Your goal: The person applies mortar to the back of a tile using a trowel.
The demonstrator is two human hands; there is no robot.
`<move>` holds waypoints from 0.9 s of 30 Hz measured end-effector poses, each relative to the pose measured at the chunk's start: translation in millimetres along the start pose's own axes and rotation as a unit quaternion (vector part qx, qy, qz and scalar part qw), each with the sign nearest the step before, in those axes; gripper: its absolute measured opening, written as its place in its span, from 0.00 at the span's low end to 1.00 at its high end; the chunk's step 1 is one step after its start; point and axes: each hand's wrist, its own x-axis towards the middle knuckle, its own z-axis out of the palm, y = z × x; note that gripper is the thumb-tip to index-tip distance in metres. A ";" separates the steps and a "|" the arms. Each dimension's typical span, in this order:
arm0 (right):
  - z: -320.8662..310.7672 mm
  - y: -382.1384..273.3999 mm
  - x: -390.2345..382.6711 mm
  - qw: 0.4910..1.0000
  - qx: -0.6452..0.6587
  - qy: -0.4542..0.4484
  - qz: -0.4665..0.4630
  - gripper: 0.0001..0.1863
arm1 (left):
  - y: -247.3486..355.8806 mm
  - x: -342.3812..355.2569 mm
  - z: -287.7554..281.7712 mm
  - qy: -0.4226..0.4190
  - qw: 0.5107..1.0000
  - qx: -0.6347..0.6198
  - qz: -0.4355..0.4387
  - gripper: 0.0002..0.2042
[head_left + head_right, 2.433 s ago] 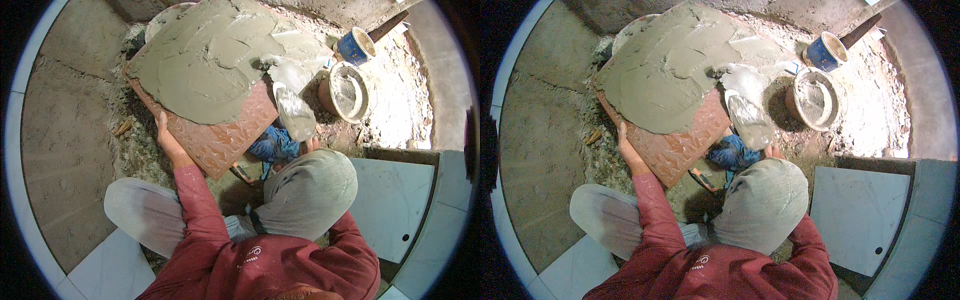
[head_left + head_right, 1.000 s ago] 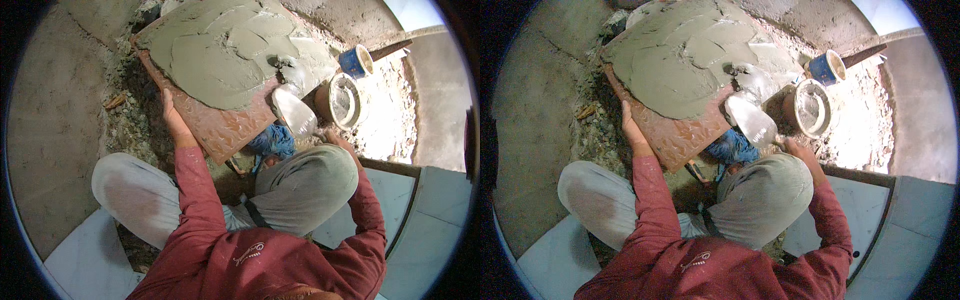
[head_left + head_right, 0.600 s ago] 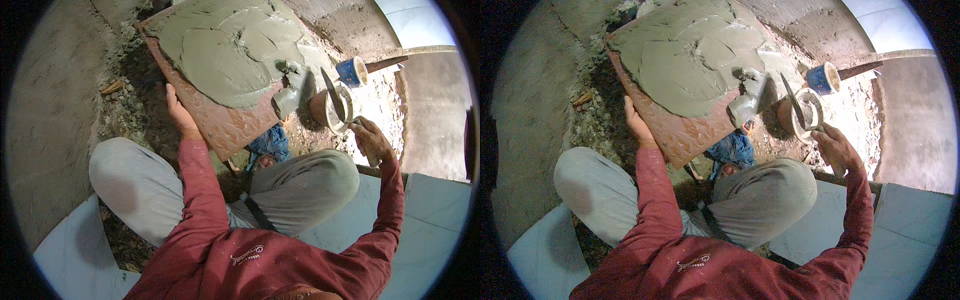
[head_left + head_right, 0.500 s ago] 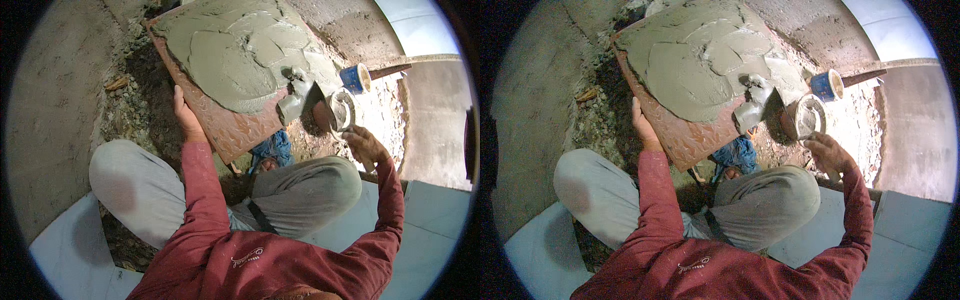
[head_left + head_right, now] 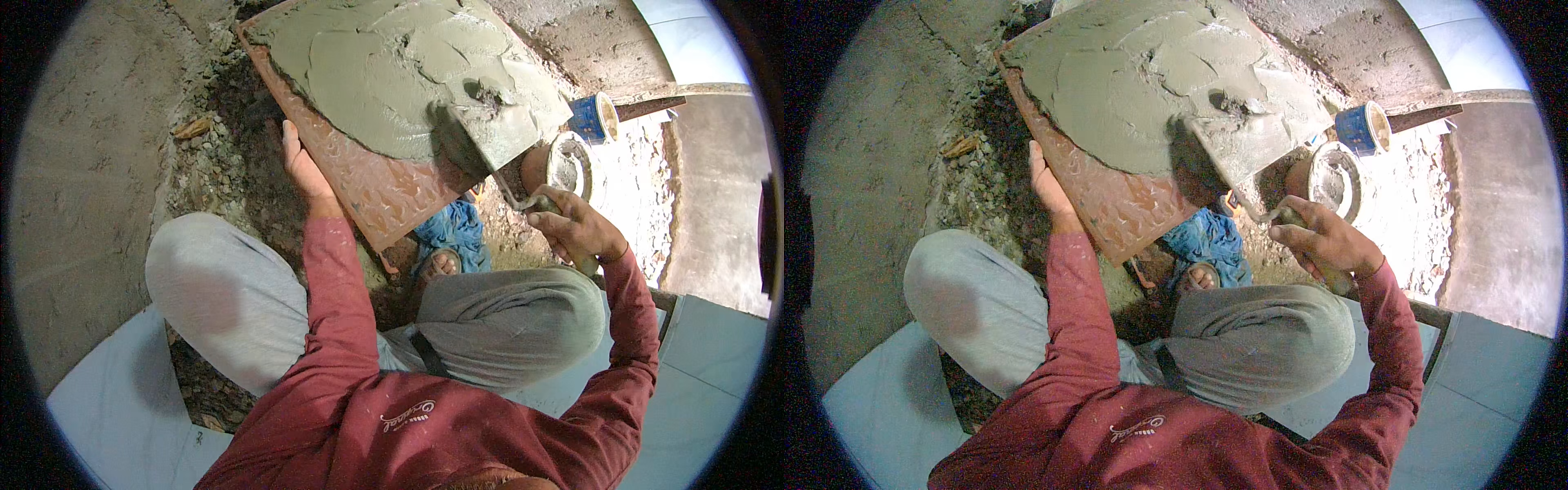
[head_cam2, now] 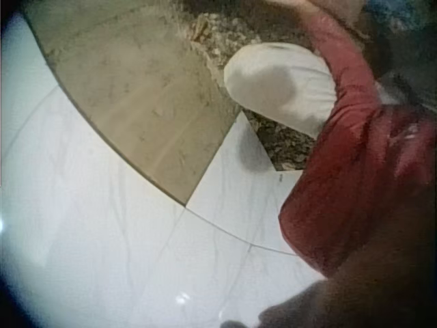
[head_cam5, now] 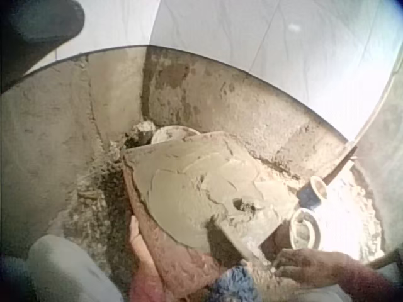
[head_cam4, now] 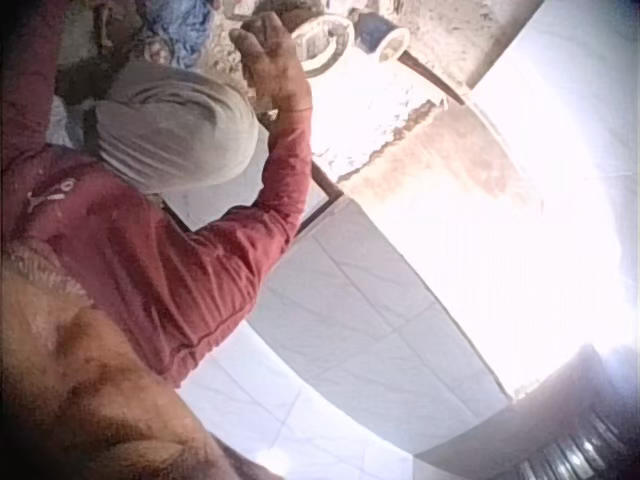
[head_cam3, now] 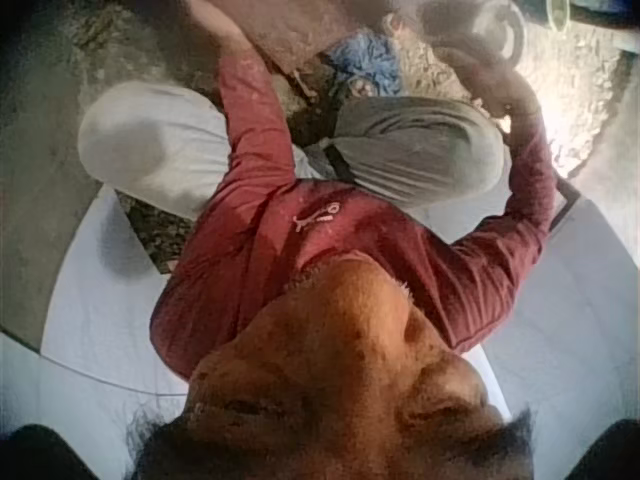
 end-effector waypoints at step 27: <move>6.4 -48.7 41.0 0.953 -0.240 -0.088 -0.163 0.16 | -21.0 19.6 -55.6 -0.003 0.998 0.051 0.034 0.48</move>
